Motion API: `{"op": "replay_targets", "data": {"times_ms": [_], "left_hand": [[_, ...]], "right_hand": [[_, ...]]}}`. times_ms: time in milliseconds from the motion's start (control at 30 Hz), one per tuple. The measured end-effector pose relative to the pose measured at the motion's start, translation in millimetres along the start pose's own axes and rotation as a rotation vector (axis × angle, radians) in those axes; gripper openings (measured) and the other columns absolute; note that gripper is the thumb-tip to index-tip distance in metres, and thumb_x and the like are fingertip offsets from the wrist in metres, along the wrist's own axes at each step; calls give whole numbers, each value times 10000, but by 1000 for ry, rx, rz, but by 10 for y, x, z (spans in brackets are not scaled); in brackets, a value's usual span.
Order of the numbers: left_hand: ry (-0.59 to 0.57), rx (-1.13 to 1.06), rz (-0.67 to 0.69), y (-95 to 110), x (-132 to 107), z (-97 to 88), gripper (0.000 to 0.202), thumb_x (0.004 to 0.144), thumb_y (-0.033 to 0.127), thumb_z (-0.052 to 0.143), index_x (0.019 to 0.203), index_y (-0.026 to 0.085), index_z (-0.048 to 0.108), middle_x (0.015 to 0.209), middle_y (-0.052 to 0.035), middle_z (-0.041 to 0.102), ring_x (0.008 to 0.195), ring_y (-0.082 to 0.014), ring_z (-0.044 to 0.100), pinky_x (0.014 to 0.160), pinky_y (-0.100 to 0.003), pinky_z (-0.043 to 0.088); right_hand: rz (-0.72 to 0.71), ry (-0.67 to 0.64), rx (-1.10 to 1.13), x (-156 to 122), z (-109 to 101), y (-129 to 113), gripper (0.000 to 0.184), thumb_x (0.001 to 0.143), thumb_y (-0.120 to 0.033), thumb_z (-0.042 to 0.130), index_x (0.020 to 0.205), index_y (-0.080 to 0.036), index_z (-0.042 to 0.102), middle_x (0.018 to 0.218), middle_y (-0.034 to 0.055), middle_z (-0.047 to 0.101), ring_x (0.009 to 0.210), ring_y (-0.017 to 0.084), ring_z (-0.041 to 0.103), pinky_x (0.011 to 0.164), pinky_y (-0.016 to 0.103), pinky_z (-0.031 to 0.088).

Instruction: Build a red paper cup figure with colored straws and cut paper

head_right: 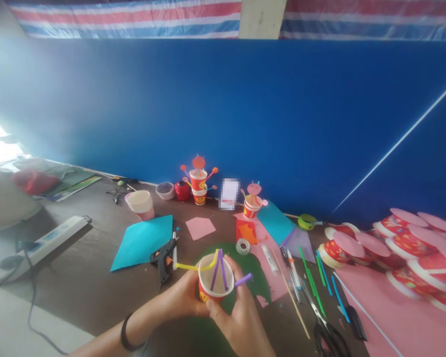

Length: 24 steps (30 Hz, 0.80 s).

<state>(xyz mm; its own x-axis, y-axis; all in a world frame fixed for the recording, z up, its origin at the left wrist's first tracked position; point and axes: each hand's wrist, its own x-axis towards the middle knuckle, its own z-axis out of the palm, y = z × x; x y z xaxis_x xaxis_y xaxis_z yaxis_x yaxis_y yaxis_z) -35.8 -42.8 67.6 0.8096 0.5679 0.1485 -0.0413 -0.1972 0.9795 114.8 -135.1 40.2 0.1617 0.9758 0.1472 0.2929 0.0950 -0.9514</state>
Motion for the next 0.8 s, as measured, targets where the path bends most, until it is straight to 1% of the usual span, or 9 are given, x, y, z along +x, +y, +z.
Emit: {"op": "replay_targets", "data": {"times_ms": [67, 167, 267, 333, 367, 467, 533, 667, 800], "left_hand": [[12, 48, 29, -14, 22, 22, 520, 650, 238, 725, 1139, 146, 574, 1159, -117, 559, 1030, -266, 539, 915, -344, 437], [10, 94, 34, -49, 48, 17, 490, 671, 231, 696, 1141, 157, 579, 1153, -105, 558, 1003, -253, 545, 897, -335, 445], [28, 118, -15, -129, 59, -30, 736, 624, 292, 755, 1291, 180, 463, 1185, -124, 550, 1043, -279, 529, 919, -373, 426], [108, 126, -95, -195, 60, -57, 975, 565, 316, 798, 1395, 205, 298, 1218, -144, 527, 1086, -299, 508, 940, -418, 402], [134, 128, -149, -224, 58, -61, 1028, 561, 314, 799, 1417, 220, 237, 1227, -148, 516, 1091, -298, 506, 938, -434, 397], [128, 128, -260, -266, 36, -32, 988, 605, 269, 762, 1422, 255, 206, 1226, -133, 507, 1076, -263, 516, 933, -438, 389], [96, 122, -277, -265, 5, 12, 957, 611, 240, 746, 1413, 266, 224, 1221, -117, 510, 1075, -246, 514, 943, -424, 381], [49, 146, -315, -266, -74, 69, 942, 602, 196, 725, 1404, 275, 236, 1215, -97, 526, 1067, -237, 508, 933, -397, 391], [49, 174, -314, -273, -135, 31, 894, 619, 182, 697, 1391, 269, 256, 1203, -82, 553, 1035, -223, 524, 923, -373, 399]], "right_hand": [[-4, -2, -35, -3, 10, 30, 754, 782, -251, 636, 1415, -320, 232, 1463, 37, 319, 1337, 293, 293, 1085, 480, 283], [-4, 7, -45, 29, -15, 50, 772, 763, -236, 658, 1413, -308, 249, 1435, 54, 370, 1320, 296, 327, 1079, 480, 293], [-21, 49, 12, 181, -159, 0, 755, 719, -237, 705, 1378, -277, 339, 1379, 71, 454, 1275, 302, 399, 1045, 468, 349], [-51, 138, 89, 400, -339, -78, 718, 710, -274, 717, 1348, -253, 388, 1320, 88, 520, 1215, 303, 471, 1002, 466, 397], [-67, 201, 154, 547, -450, -120, 689, 729, -298, 698, 1344, -244, 392, 1274, 98, 562, 1155, 300, 530, 956, 465, 438], [-154, 326, 253, 1084, -816, -189, 721, 746, -324, 678, 1372, -216, 338, 1237, 121, 589, 1061, 284, 599, 889, 451, 485], [-251, 463, 146, 1453, -1035, -154, 788, 693, -352, 716, 1369, -196, 343, 1233, 128, 590, 1057, 281, 600, 906, 444, 472], [-274, 491, -35, 2002, -1296, 40, 798, 632, -376, 746, 1329, -175, 415, 1203, 140, 606, 1041, 291, 597, 904, 456, 458], [-274, 476, -109, 2236, -1359, 207, 770, 646, -396, 725, 1318, -165, 427, 1175, 139, 620, 1039, 286, 593, 901, 458, 447]]}}
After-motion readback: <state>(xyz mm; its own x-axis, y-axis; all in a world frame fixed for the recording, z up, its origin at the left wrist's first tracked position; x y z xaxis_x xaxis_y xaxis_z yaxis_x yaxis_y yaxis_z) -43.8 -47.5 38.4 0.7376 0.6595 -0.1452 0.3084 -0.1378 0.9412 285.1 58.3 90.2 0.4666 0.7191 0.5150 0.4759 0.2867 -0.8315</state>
